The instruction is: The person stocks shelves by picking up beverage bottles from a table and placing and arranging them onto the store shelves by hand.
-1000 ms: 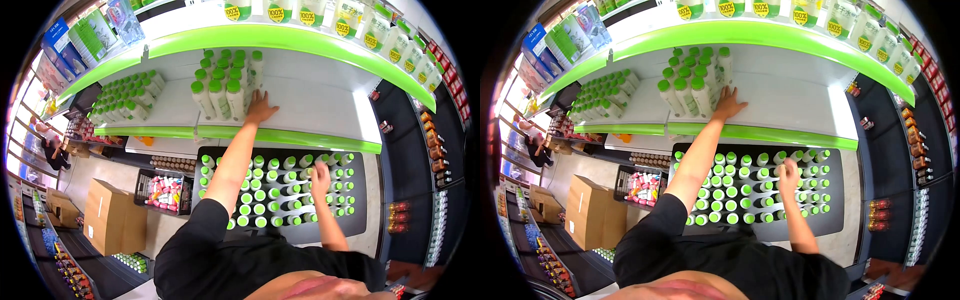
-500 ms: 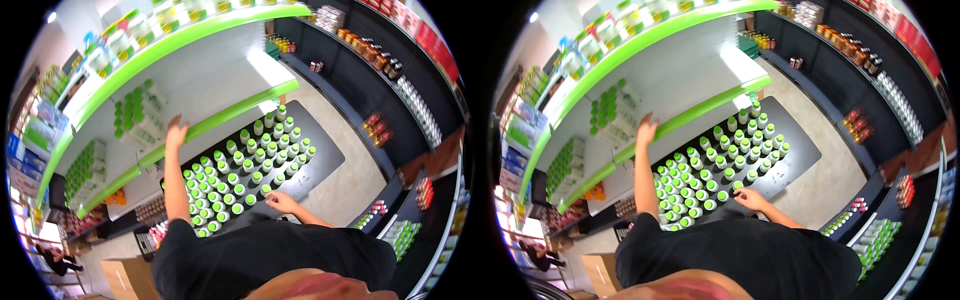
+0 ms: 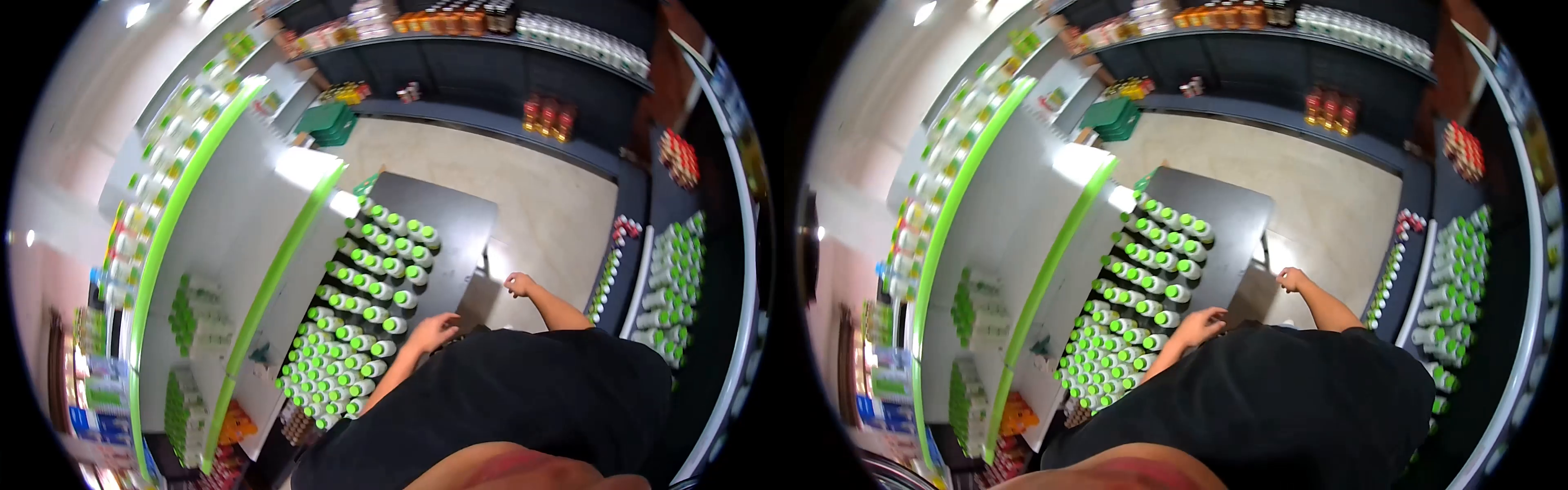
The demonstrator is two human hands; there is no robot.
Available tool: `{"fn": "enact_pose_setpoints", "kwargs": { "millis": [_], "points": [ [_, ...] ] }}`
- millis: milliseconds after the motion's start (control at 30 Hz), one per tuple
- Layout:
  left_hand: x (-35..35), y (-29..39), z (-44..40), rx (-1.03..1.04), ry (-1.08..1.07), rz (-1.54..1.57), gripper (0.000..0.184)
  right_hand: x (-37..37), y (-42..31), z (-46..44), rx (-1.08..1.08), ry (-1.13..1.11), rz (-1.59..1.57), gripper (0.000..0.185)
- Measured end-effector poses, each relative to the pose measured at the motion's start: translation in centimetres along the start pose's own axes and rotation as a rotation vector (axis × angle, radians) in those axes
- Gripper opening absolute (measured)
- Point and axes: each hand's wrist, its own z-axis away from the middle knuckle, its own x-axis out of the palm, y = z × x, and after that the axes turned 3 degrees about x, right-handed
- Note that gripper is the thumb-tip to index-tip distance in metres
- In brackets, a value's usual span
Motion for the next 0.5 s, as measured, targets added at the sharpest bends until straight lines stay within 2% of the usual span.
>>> {"fn": "enact_pose_setpoints", "kwargs": {
  "millis": [33, 67, 133, 167, 333, 433, 467, 500],
  "points": [
    [-0.3, -0.9, -1.5, 0.078, -0.018, -0.171, 0.042, -1.1, 2.9, 0.0, 0.055, 0.051, -0.037, 0.030],
    [-0.4, -2.1, -3.5, 0.107, -0.051, -0.192, 0.042, -2.1, 5.9, 0.5, 0.113, 0.102, -0.078, 0.028],
    [-1.2, -0.1, -6.5, 0.006, -0.133, -0.086, 0.044, -4.4, 11.3, 2.0, 0.283, 0.108, 0.007, 0.025],
    [-1.0, 0.6, -8.4, 0.024, -0.159, -0.108, 0.045, -5.2, 13.7, 3.1, 0.364, 0.106, 0.043, 0.024],
    [2.8, 7.3, -17.2, 0.166, -0.365, -0.249, 0.046, -4.7, 25.1, 13.5, 0.392, 0.422, -0.266, 0.022],
    [7.1, 12.0, -21.2, 0.321, -0.633, -0.145, 0.051, -0.7, 33.8, 18.6, 0.617, 0.577, -0.215, 0.033],
    [8.6, 13.2, -22.2, 0.386, -0.716, -0.103, 0.052, 1.0, 36.1, 20.1, 0.715, 0.571, -0.166, 0.037],
    [9.7, 14.9, -23.0, 0.412, -0.867, -0.044, 0.053, 1.5, 35.8, 22.6, 0.829, 0.413, -0.164, 0.040]
  ]
}}
